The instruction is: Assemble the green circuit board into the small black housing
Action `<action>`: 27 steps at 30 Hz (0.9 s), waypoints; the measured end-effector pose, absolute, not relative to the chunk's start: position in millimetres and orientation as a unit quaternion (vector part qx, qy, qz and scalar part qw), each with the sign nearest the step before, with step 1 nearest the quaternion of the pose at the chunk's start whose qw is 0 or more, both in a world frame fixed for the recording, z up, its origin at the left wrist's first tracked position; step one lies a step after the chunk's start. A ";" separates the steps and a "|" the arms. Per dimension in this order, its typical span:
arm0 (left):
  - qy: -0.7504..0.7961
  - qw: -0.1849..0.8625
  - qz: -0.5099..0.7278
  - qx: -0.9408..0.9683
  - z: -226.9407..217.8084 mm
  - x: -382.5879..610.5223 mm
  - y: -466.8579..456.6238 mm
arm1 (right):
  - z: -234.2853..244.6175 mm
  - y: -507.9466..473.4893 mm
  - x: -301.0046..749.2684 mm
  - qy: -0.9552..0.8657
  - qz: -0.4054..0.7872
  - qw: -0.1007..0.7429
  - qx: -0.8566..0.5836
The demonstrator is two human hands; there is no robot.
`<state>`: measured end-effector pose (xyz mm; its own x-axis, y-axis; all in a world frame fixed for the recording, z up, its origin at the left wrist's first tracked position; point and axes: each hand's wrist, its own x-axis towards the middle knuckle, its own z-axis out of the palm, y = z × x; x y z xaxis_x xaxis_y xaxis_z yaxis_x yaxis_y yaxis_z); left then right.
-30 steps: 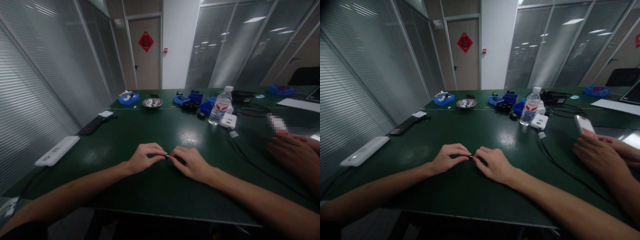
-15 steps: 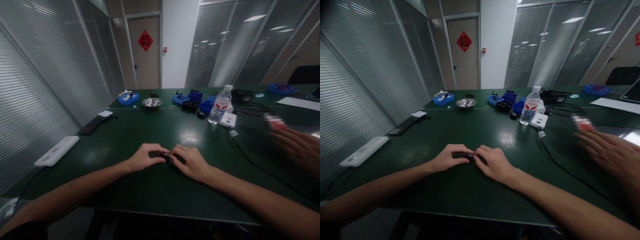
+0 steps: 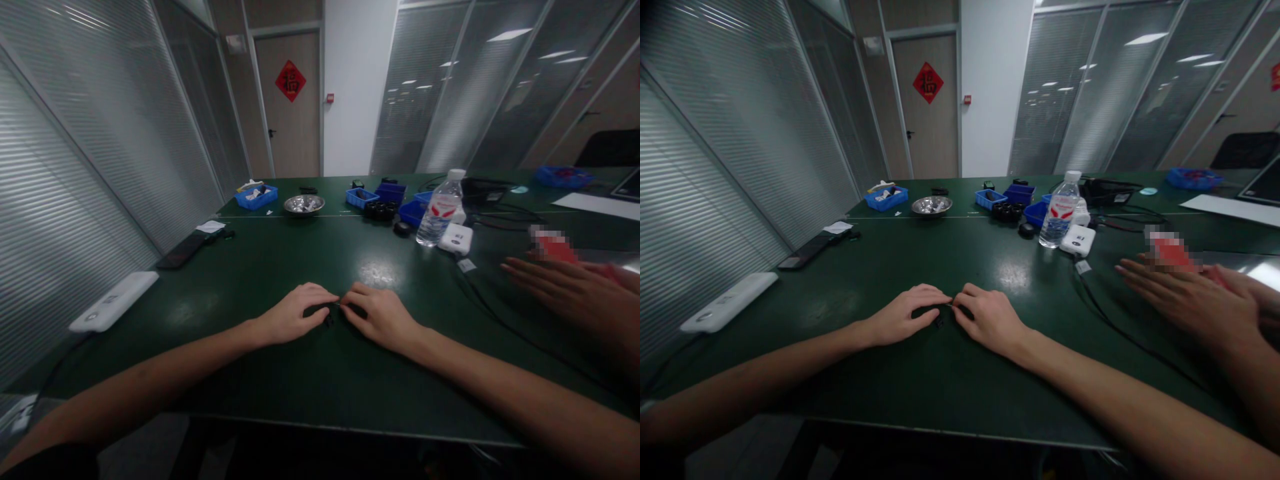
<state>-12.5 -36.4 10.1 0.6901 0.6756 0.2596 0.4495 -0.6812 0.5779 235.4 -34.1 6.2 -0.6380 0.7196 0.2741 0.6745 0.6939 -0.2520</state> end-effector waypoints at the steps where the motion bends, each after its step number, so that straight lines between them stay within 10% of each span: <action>1: 0.318 0.230 0.227 0.891 9.3 -12.1 -36.5 | 5.7 -34.1 235.3 -0.903 0.051 0.174 -0.389; 11: 0.358 0.110 0.172 0.911 7.2 -12.5 -39.6 | 6.0 -33.9 237.9 -0.901 -0.068 0.145 -0.404; 27: 0.389 0.195 0.278 0.856 14.6 -18.8 -40.7 | 2.5 -22.2 249.1 -0.880 -0.010 0.163 -0.447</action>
<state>-18.8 -40.7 14.6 0.5419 0.7752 0.3246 0.5578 -0.6206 0.5510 249.1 -22.2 2.5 -0.5475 0.7831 0.2949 0.7894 0.6003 -0.1283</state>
